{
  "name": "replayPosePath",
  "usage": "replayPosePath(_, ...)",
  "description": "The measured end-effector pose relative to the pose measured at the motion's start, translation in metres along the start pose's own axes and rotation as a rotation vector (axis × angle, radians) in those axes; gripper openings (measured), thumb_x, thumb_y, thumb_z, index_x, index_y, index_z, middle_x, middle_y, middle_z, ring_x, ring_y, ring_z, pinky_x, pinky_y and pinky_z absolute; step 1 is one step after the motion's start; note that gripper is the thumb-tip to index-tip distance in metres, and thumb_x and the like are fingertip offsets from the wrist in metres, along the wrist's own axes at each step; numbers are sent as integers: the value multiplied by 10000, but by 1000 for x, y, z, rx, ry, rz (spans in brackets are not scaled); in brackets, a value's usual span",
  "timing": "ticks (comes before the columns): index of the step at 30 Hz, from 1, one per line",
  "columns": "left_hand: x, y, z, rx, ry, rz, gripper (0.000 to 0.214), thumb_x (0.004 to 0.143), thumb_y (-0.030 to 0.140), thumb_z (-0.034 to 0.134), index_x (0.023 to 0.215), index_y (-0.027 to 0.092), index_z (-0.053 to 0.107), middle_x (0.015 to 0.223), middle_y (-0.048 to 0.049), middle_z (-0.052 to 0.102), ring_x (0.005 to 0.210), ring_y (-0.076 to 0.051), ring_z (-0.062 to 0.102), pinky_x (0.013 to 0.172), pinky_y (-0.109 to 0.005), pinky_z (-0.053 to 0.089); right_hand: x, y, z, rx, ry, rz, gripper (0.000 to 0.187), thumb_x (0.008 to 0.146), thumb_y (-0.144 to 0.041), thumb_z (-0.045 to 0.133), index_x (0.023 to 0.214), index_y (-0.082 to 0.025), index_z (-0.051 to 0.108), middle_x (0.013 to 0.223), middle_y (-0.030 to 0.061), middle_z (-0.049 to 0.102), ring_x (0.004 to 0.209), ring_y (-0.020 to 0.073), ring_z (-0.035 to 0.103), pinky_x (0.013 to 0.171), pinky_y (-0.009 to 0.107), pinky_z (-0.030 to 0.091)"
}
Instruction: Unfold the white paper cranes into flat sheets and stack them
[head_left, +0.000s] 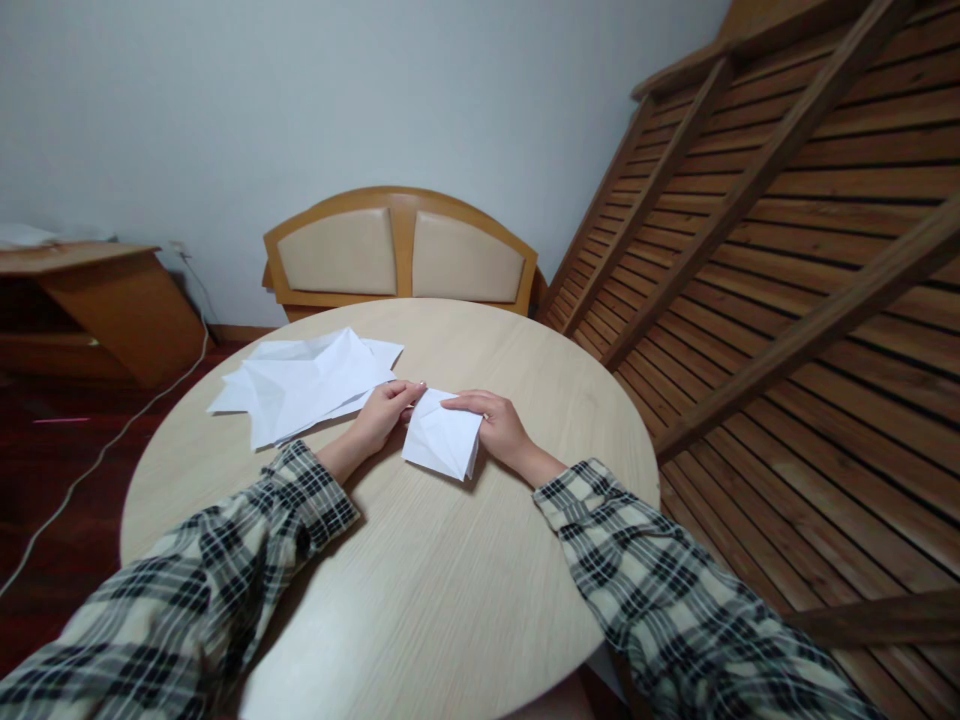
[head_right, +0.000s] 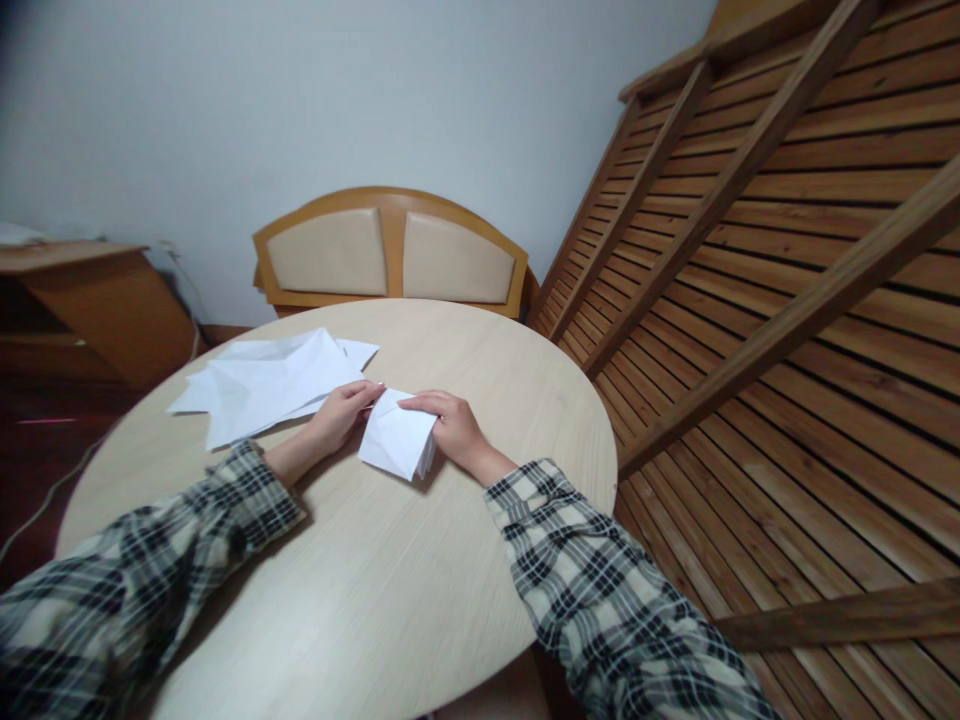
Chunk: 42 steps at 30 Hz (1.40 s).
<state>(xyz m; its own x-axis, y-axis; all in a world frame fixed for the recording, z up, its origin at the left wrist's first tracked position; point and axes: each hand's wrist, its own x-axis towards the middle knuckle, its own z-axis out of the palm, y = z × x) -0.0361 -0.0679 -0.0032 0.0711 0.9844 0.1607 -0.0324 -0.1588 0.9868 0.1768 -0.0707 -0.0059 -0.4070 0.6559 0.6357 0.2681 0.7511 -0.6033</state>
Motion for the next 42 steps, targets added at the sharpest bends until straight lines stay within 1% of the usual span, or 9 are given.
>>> replayPosePath(6,-3,3,1,162,36,106,292,807,419,665,632,193,611,562,-18,504,510,-128,415,457,-280,307,0,-1,-1,-22,-31,16,489,793,18,460,1040,-278,760,1098,26,753,1021,182,692,935,419,543)
replayPosePath(9,-2,4,1,259,100,185,262,822,409,627,672,196,608,617,-22,536,570,-146,445,504,-287,333,1,-3,0,-26,-28,41,531,750,33,432,1042,-267,758,1097,25,753,1027,181,690,947,419,540)
replayPosePath(14,0,3,0,358,228,275,224,856,387,572,737,197,576,675,-14,531,630,-155,453,573,-295,346,2,-9,1,3,-23,94,413,776,-33,470,987,-235,763,1041,47,765,963,184,702,888,389,551)
replayPosePath(21,1,7,-1,365,253,286,222,855,390,579,733,204,570,635,-1,495,604,-155,417,554,-289,313,3,-12,-4,71,-109,117,324,794,-64,436,883,-201,716,941,39,744,898,175,677,852,354,525)
replayPosePath(24,1,7,-2,367,243,279,236,857,399,578,732,200,567,640,0,492,595,-149,412,544,-286,307,4,-13,-4,85,-106,144,222,874,-162,473,863,-198,692,914,44,732,875,175,664,821,343,516)
replayPosePath(27,1,6,-1,362,223,269,234,856,398,582,734,199,570,640,-1,495,585,-147,413,533,-287,298,4,-13,-2,106,-82,186,134,892,-311,578,884,-200,652,881,35,708,818,163,644,745,309,508)
replayPosePath(33,0,2,0,401,200,305,231,885,395,561,765,198,574,662,3,525,600,-142,438,550,-282,322,2,-8,4,217,-58,267,165,860,-306,632,948,-224,519,660,-58,592,634,130,583,616,262,448)
replayPosePath(37,3,0,-3,450,225,329,186,913,371,555,839,201,571,704,3,557,617,-140,463,562,-281,347,3,-7,6,238,-23,312,142,861,-295,612,910,-231,495,641,-56,573,601,134,572,552,248,423)
replayPosePath(42,8,-3,-9,358,312,275,136,912,338,581,897,207,548,647,26,480,569,-129,425,525,-264,326,5,0,5,240,94,348,102,877,-282,573,924,-232,497,748,-20,605,602,141,605,558,276,505)
